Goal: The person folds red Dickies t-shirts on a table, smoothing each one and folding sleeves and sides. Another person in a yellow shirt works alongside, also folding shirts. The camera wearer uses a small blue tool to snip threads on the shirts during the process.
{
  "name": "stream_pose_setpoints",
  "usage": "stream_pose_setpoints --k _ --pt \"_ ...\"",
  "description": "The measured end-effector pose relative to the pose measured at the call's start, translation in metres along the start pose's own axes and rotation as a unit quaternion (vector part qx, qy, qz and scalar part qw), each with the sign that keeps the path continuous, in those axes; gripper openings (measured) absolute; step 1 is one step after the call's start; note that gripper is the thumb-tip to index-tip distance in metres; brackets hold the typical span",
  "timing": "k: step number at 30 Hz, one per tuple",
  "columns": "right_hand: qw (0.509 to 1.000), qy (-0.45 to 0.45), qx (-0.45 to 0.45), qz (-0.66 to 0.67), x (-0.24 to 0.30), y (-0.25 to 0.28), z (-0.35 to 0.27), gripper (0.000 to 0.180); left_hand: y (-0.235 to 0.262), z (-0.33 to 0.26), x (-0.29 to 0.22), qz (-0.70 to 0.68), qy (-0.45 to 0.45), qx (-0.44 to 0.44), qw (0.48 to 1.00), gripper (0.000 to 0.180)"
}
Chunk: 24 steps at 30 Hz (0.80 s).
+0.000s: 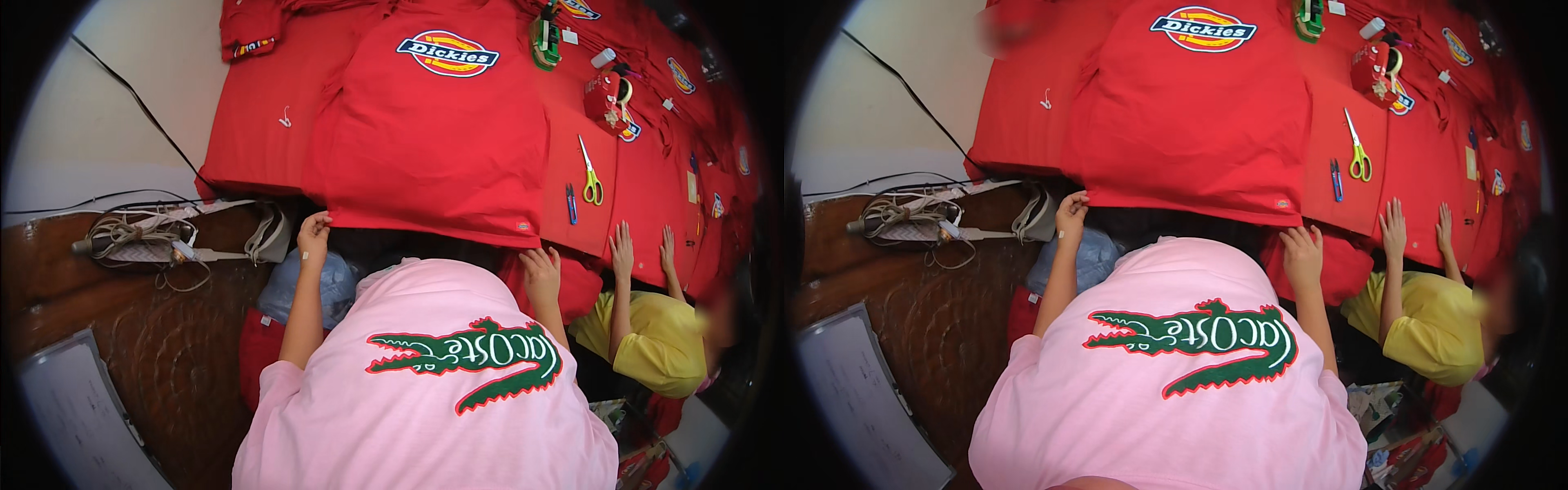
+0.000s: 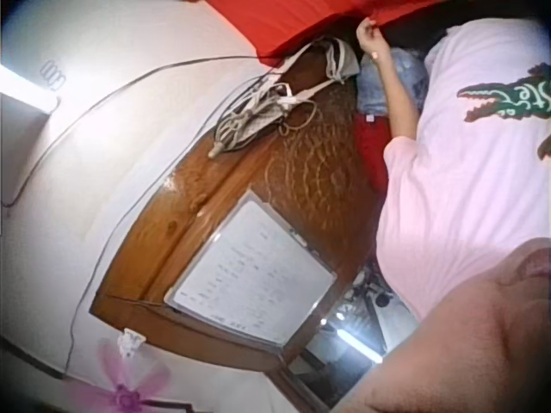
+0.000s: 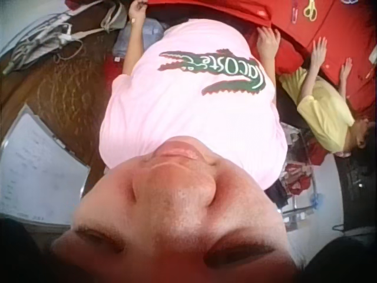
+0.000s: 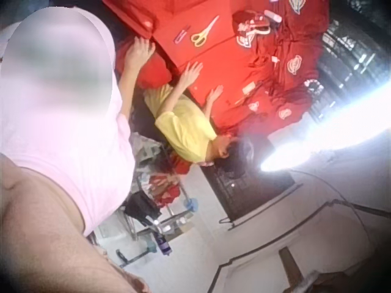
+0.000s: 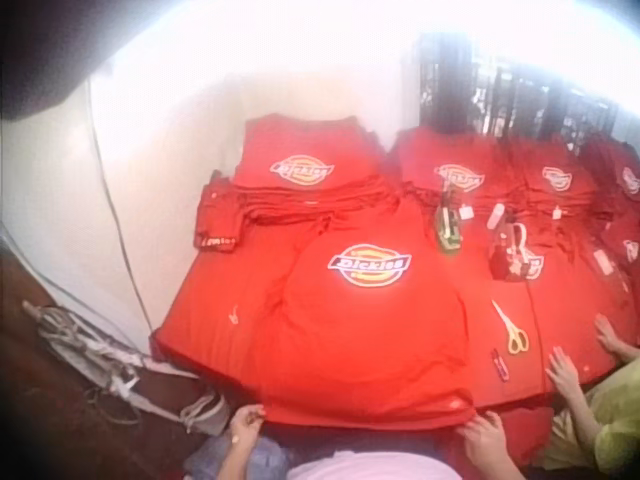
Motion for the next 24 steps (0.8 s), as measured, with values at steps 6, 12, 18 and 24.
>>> stream_pose_setpoints --k 6,12,18,24 --pt "0.943 -0.209 -0.122 0.228 -0.067 0.009 0.004 0.014 0.003 0.013 0.005 -0.104 0.068 -0.008 0.992 0.041" --pt "0.855 -0.352 -0.136 0.357 -0.103 -0.04 0.0 0.035 -0.02 0.033 -0.005 -0.041 0.104 -0.02 0.994 0.055" --pt "0.798 -0.375 -0.12 0.455 -0.091 -0.063 -0.003 0.034 -0.014 0.034 0.014 -0.073 0.132 0.012 0.989 0.031" --pt "0.729 -0.395 -0.118 0.546 -0.096 -0.078 -0.017 0.016 -0.007 0.034 0.01 -0.135 0.107 -0.056 0.983 0.03"
Point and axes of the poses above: each hand's wrist, its own z-axis towards the middle knuckle, its own y-axis out of the back of the hand, x = y × z, the point moved 9 cm from there along z, towards the middle knuckle, and after that the axes turned 5 degrees about y, right-handed, at the moved point
